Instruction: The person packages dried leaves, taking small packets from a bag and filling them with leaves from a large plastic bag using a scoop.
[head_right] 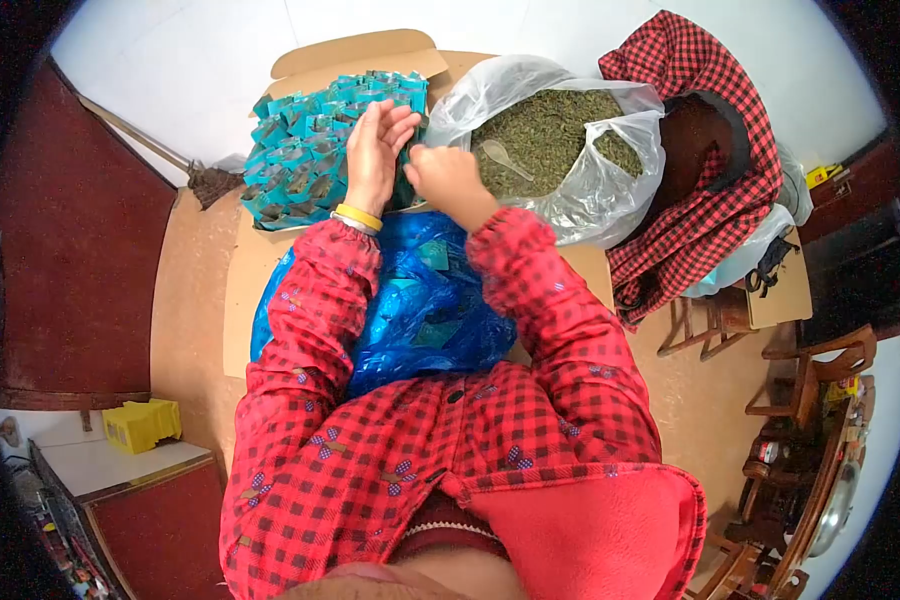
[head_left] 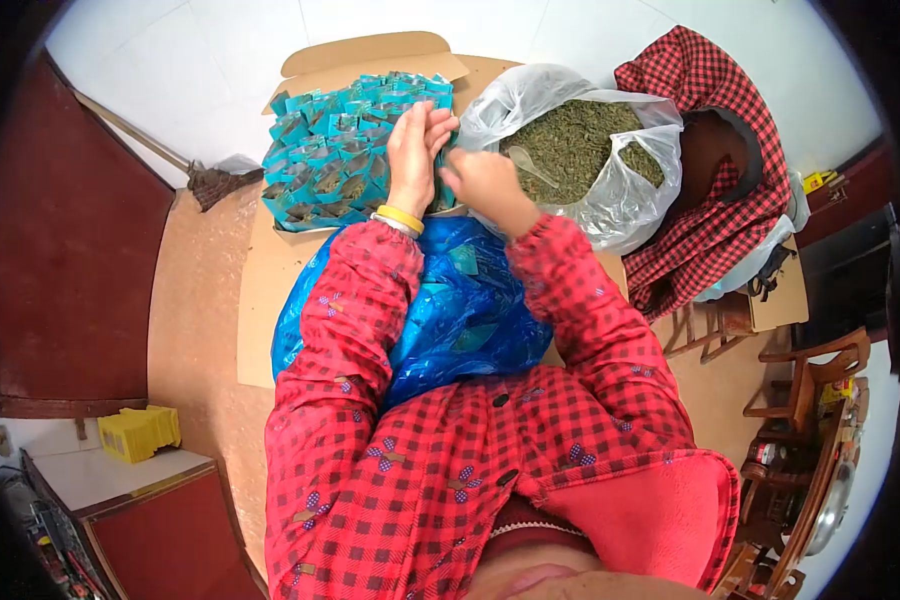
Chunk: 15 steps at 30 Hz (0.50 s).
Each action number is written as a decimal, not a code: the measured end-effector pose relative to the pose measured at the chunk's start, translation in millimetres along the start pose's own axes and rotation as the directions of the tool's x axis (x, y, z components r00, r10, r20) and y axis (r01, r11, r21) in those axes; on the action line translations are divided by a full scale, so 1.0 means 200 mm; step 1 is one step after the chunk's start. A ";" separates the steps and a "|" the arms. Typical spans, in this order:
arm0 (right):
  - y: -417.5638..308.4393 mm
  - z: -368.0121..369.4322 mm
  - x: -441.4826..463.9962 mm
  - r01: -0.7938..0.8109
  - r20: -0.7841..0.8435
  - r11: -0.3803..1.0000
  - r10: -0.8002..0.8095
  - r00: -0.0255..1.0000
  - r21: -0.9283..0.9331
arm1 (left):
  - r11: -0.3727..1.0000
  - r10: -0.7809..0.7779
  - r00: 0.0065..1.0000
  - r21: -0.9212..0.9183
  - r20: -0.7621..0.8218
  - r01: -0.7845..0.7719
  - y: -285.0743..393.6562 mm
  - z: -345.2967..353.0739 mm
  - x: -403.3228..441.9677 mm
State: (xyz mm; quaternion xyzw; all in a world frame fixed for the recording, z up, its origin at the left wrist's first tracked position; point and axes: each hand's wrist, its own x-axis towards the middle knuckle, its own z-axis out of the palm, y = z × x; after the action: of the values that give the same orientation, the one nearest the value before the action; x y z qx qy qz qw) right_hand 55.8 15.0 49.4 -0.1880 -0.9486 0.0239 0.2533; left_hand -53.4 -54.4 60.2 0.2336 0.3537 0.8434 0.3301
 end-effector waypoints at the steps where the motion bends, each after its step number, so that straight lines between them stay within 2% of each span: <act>1: -0.01 0.05 0.00 0.071 0.049 0.997 -0.072 0.996 0.017 | 0.999 0.035 0.999 -0.004 0.008 -0.035 0.02 0.01 -0.01; 3: -0.01 0.06 -0.04 0.061 0.075 0.997 -0.065 0.995 0.047 | 0.998 0.052 0.998 -0.020 0.024 -0.052 0.03 0.07 -0.06; 5: -0.06 -0.12 -0.06 0.001 0.049 0.991 -0.007 0.999 0.131 | 0.990 0.107 0.994 0.092 0.008 -0.107 0.06 0.10 -0.10; 6: -0.10 -0.29 -0.07 0.007 0.012 0.989 -0.009 1.000 0.151 | 0.987 0.148 0.989 0.063 0.016 -0.149 0.05 0.10 -0.11; 7: -0.14 -0.43 -0.09 0.077 -0.167 0.952 -0.029 0.986 0.295 | 0.981 0.188 0.982 0.038 0.024 -0.189 0.04 0.10 -0.12; 8: -0.19 -0.62 -0.12 0.218 -0.384 0.927 -0.090 0.919 0.304 | 0.969 0.234 0.971 0.074 0.048 -0.237 0.03 0.11 -0.13; 9: -0.19 -0.74 -0.20 0.234 -0.533 0.952 -0.095 0.841 0.200 | 0.953 0.275 0.959 0.108 0.073 -0.282 0.02 0.13 -0.16; 11: -0.21 -1.02 -0.33 0.377 -0.752 0.917 -0.158 0.640 0.128 | 0.973 0.177 0.956 0.106 0.233 -0.206 -0.01 0.17 -0.25; 12: -0.22 -1.14 -0.39 0.467 -0.826 0.880 -0.198 0.528 0.087 | 0.900 0.183 0.891 0.294 0.416 -0.322 -0.03 0.16 -0.28; 13: -0.25 -1.27 -0.44 0.565 -0.881 0.824 -0.240 0.409 0.037 | 0.780 0.116 0.801 0.445 0.587 -0.439 -0.05 0.15 -0.33; 14: -0.29 -1.38 -0.46 0.659 -0.914 0.752 -0.282 0.291 -0.022 | 0.691 0.092 0.783 0.526 0.615 -0.495 -0.07 0.15 -0.39; 15: -0.34 -1.48 -0.48 0.733 -0.933 0.672 -0.321 0.164 -0.103 | 0.693 0.072 0.791 0.541 0.607 -0.478 -0.08 0.13 -0.44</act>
State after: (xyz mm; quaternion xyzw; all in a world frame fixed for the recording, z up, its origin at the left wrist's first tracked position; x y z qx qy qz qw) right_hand 254.0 -98.4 272.3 0.2354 -0.6265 0.0071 0.7430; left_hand 27.5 -97.2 49.5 0.6169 0.4828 0.5971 0.1727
